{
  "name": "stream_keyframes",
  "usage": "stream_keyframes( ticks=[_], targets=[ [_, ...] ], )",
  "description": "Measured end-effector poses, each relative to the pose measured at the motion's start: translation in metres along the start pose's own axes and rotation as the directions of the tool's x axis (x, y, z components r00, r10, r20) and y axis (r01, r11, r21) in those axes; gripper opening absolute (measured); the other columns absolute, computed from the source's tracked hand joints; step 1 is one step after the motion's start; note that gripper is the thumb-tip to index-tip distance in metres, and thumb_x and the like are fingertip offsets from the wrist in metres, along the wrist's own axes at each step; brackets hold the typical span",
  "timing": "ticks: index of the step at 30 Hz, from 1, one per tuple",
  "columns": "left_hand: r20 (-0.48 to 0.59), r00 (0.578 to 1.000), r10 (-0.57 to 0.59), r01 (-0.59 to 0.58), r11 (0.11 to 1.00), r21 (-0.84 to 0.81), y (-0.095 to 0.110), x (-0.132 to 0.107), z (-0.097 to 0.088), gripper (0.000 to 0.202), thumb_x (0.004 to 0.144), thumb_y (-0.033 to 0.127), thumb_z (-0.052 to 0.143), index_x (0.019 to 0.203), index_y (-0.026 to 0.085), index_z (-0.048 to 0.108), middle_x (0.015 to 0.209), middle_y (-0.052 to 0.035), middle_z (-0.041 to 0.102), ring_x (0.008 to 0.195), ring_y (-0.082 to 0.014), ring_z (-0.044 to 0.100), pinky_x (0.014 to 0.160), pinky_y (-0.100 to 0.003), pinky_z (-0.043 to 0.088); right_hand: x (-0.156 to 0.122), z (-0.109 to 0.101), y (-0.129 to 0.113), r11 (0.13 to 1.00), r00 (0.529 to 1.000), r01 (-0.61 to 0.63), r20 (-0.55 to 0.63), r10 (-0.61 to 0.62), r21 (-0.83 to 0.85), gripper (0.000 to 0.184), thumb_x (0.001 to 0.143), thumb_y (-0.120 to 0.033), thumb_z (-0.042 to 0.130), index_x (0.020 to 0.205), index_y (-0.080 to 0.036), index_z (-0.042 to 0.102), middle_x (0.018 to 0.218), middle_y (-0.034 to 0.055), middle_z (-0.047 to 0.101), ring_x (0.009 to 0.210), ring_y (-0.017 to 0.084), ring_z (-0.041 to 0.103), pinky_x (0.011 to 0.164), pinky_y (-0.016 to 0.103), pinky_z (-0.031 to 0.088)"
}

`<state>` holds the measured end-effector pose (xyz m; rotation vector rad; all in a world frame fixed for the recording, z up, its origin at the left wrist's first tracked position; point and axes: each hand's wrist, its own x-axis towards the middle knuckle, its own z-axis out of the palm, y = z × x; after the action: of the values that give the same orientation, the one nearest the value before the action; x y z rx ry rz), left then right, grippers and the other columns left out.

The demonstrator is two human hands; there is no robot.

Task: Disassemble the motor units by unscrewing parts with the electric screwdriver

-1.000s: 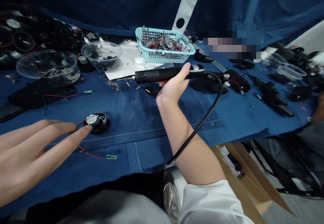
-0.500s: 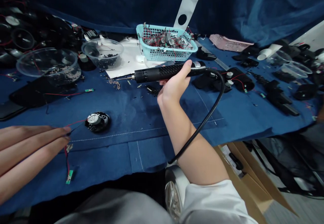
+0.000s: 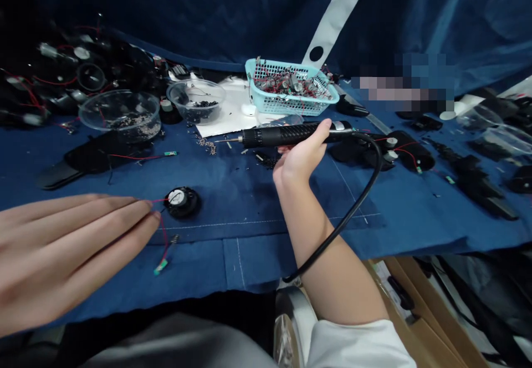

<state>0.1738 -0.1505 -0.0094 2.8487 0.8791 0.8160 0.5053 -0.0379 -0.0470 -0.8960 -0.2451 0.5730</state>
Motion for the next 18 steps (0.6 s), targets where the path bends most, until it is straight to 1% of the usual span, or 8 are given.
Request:
stream_keyframes(
  ticks=[2,4,6,8,10,12,15,18],
  targets=[
    [0.022,0.990,0.138,-0.139,0.986,0.093,0.008,-0.011,0.011,0.064,0.098,0.023,0.054,0.160,0.039,0.052,0.142,-0.0002,0.074,0.120,-0.0320,0.076,0.105,-0.047,0.067,-0.001,0.000,0.000,1.000,1.000,-0.005,0.000,0.005,-0.008,0.047,0.092,-0.072,0.054,0.096,-0.026,0.051,0.081,-0.0030,0.065,0.064,0.011,0.070,0.041,0.019,0.048],
    [-0.016,0.999,0.048,-0.045,0.991,0.129,0.016,-0.019,0.026,0.066,0.098,0.014,0.054,0.160,0.038,0.052,0.136,-0.0012,0.077,0.117,-0.0298,0.078,0.103,-0.044,0.067,0.000,0.001,0.001,0.999,1.000,-0.006,0.008,0.006,-0.031,0.048,0.092,-0.074,0.052,0.096,-0.026,0.052,0.080,-0.0031,0.066,0.064,0.012,0.071,0.040,0.019,0.047],
    [-0.070,0.995,-0.068,0.073,0.995,0.071,0.021,-0.019,0.041,0.046,0.099,0.013,0.058,0.137,0.035,0.069,0.118,0.0010,0.082,0.100,-0.0236,0.081,0.095,-0.035,0.069,0.000,0.001,0.003,0.998,1.000,0.002,0.020,-0.001,-0.057,0.049,0.093,-0.075,0.049,0.095,-0.025,0.053,0.078,-0.0032,0.066,0.063,0.012,0.071,0.040,0.019,0.047],
    [-0.098,0.989,-0.107,0.107,0.994,-0.005,0.018,-0.013,0.052,0.021,0.100,0.016,0.063,0.112,0.028,0.074,0.105,0.0017,0.084,0.090,-0.0191,0.082,0.091,-0.030,0.067,0.001,0.001,0.004,0.997,1.000,0.011,0.028,-0.009,-0.079,0.051,0.092,-0.076,0.046,0.092,-0.026,0.052,0.075,-0.0037,0.065,0.059,0.011,0.069,0.039,0.019,0.045],
    [-0.099,0.991,-0.088,0.082,0.995,-0.065,0.007,-0.002,0.058,0.011,0.100,0.019,0.065,0.102,0.025,0.074,0.104,0.0004,0.083,0.094,-0.0192,0.081,0.096,-0.032,0.066,0.001,0.000,0.006,0.995,0.999,0.012,0.037,-0.008,-0.100,0.052,0.091,-0.077,0.044,0.091,-0.026,0.052,0.073,-0.0041,0.064,0.055,0.011,0.066,0.038,0.019,0.042],
    [-0.093,0.993,-0.066,0.054,0.991,-0.120,-0.008,0.006,0.061,0.013,0.100,0.019,0.065,0.102,0.026,0.075,0.106,-0.0004,0.083,0.102,-0.0210,0.080,0.104,-0.037,0.063,0.001,0.000,0.006,0.993,0.999,0.008,0.039,-0.004,-0.118,0.053,0.091,-0.079,0.043,0.090,-0.027,0.052,0.073,-0.0035,0.065,0.054,0.011,0.063,0.039,0.020,0.040],
    [-0.079,0.996,-0.035,0.019,0.981,-0.192,-0.031,0.012,0.065,0.017,0.098,0.016,0.065,0.102,0.027,0.077,0.102,0.0003,0.081,0.103,-0.0192,0.079,0.118,-0.042,0.057,0.000,0.000,0.006,0.993,0.999,0.005,0.039,-0.001,-0.114,0.054,0.090,-0.079,0.045,0.089,-0.026,0.054,0.073,-0.0027,0.065,0.056,0.012,0.065,0.041,0.021,0.041],
    [-0.034,0.999,0.036,-0.042,0.977,-0.208,-0.050,0.013,0.069,0.018,0.099,0.014,0.064,0.102,0.025,0.078,0.104,-0.0021,0.080,0.105,-0.0177,0.078,0.115,-0.038,0.058,-0.002,0.001,0.004,0.996,0.999,-0.006,0.050,0.010,-0.085,0.052,0.091,-0.077,0.047,0.085,-0.025,0.053,0.070,-0.0032,0.063,0.059,0.012,0.067,0.040,0.019,0.043]
  ],
)
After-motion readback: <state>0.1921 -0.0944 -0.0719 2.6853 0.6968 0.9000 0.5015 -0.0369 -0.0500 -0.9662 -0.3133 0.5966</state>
